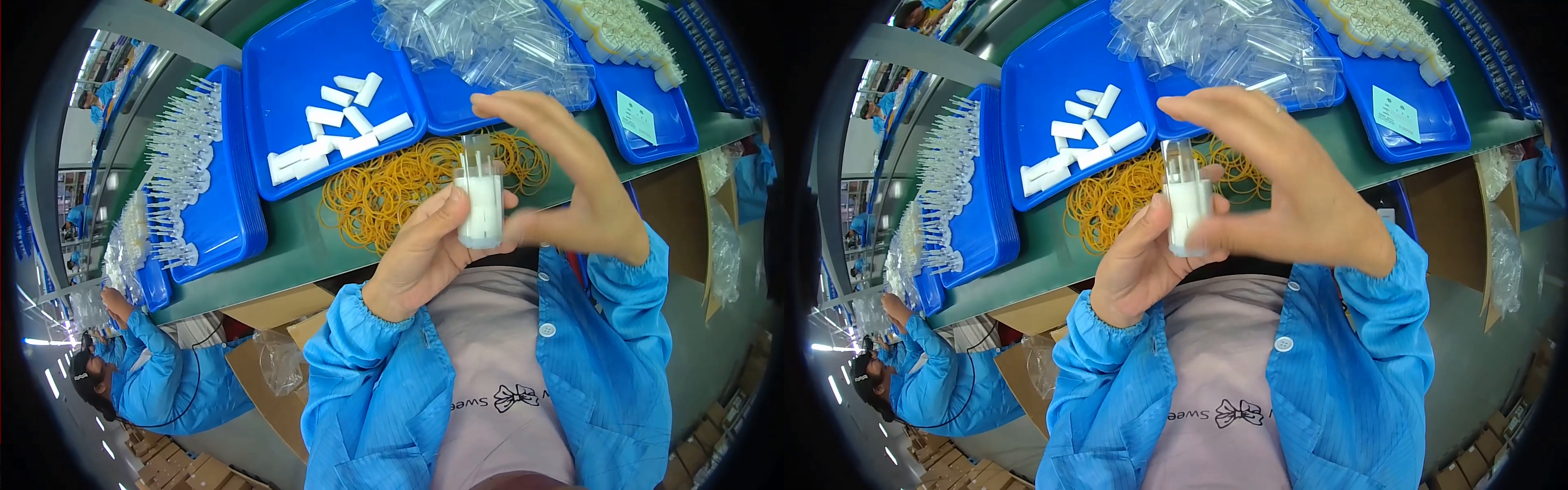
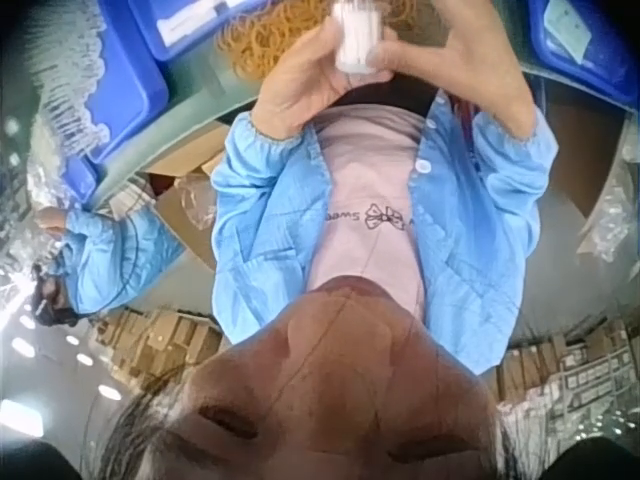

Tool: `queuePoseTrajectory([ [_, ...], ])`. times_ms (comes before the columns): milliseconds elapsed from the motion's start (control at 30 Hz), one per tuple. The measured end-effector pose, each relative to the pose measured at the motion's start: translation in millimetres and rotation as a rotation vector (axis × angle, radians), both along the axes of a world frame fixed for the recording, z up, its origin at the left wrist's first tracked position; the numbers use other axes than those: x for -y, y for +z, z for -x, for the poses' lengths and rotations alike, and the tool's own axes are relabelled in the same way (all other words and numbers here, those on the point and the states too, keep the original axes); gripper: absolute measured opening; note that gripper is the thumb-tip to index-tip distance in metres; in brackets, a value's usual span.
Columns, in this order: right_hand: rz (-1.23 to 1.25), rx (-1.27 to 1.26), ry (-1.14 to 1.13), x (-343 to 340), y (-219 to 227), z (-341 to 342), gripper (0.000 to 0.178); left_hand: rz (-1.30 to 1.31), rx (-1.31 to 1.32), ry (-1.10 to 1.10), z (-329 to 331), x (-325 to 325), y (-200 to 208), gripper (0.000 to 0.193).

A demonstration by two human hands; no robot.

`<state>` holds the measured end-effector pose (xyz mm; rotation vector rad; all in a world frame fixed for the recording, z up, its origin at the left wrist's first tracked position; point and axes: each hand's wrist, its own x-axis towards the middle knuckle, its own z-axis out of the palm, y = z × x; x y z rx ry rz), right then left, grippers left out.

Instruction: The person assembles component bundles by placing white sleeves onto the prongs of a plastic base, sliding clear tubes over the sleeves, and securing the assembled bundle with a rubber band by hand.

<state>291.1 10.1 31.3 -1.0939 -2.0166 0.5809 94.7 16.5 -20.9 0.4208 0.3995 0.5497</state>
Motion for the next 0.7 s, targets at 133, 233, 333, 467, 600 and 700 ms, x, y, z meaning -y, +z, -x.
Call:
queuePoseTrajectory([
  [133, 0.025, 0.187, -0.050, 14.5, -3.9, 9.7, 0.114, -0.017, 0.006, 0.022, -2.2, 4.7, -2.4, 0.059],
  [233, 0.011, 0.204, -0.063, 16.8, -11.2, 15.2, 0.108, 0.003, -0.003, 0.031, -2.7, 8.0, -4.7, 0.056],
  [333, -0.059, 0.179, -0.084, 15.0, -19.0, 18.1, 0.095, 0.019, -0.019, 0.022, -2.2, 9.8, -4.1, 0.057],
  [467, -0.058, 0.210, -0.041, 16.3, -16.2, 25.0, 0.076, 0.042, 0.103, 0.024, 0.8, 13.0, -15.7, 0.064],
  [600, -0.124, 0.151, -0.029, 14.4, -18.0, 30.3, 0.071, 0.004, 0.087, 0.019, -2.0, 10.9, -11.6, 0.065],
  [700, -0.148, 0.146, -0.053, 14.7, -18.6, 32.4, 0.069, 0.071, 0.110, 0.072, -2.1, 9.9, -7.6, 0.060],
])
